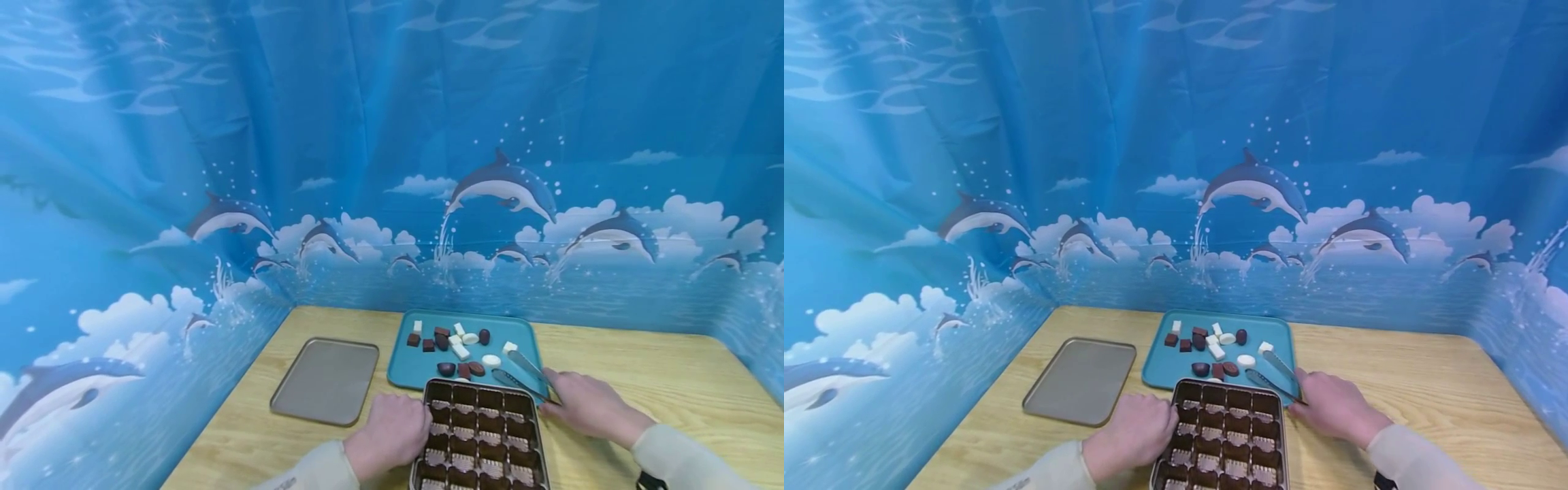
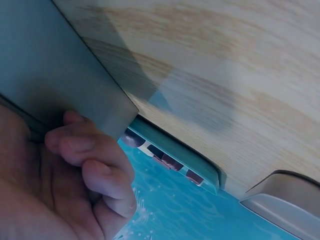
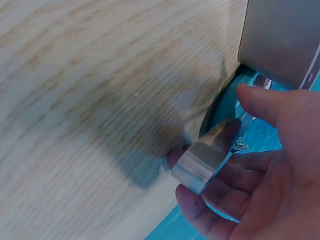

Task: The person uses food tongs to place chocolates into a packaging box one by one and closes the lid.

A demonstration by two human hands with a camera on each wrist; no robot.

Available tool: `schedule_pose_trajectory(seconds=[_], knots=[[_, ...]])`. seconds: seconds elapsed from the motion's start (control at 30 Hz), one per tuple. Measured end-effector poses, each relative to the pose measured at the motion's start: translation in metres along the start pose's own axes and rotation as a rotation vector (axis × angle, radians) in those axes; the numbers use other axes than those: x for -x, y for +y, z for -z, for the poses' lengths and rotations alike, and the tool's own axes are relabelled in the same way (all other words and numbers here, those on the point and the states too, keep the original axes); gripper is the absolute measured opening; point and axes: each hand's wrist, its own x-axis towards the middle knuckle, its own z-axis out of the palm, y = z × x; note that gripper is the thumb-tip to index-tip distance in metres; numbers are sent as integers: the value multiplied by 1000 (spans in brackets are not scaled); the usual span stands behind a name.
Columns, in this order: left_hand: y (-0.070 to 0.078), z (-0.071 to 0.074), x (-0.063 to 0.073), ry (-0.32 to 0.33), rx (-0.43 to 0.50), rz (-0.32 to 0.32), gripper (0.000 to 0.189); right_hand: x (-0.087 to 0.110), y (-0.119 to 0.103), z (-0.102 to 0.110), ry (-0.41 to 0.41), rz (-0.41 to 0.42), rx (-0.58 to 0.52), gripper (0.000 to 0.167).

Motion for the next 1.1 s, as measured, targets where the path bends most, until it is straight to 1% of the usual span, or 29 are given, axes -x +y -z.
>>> schedule_pose_trajectory(seconds=[0.17, 0.27, 0.37, 0.5, 0.67, 0.73, 0.87, 1.1], knots=[[0, -1, 0, 14, 14, -5, 44, -1, 0, -2, 18, 12, -19, 45], [-1, -1, 0, 24, 30, -5, 44, -1, 0, -2, 21, 10, -11, 44], [0, -2, 1, 37, 31, -7, 45, 0, 0, -3, 19, 1, -17, 48], [0, -3, 1, 41, 24, -7, 46, 2, 0, -3, 39, 1, -21, 51], [0, -3, 1, 36, 31, -7, 47, 5, 0, 2, 70, 7, -49, 44], [0, -3, 1, 40, 30, -10, 47, 5, 0, 6, 85, 11, -40, 42], [0, -3, 1, 45, 32, -9, 46, 1, 2, 12, 129, 40, 13, 41], [-1, -4, 2, 42, 44, 4, 46, -10, 6, 15, 147, 54, 59, 39]])
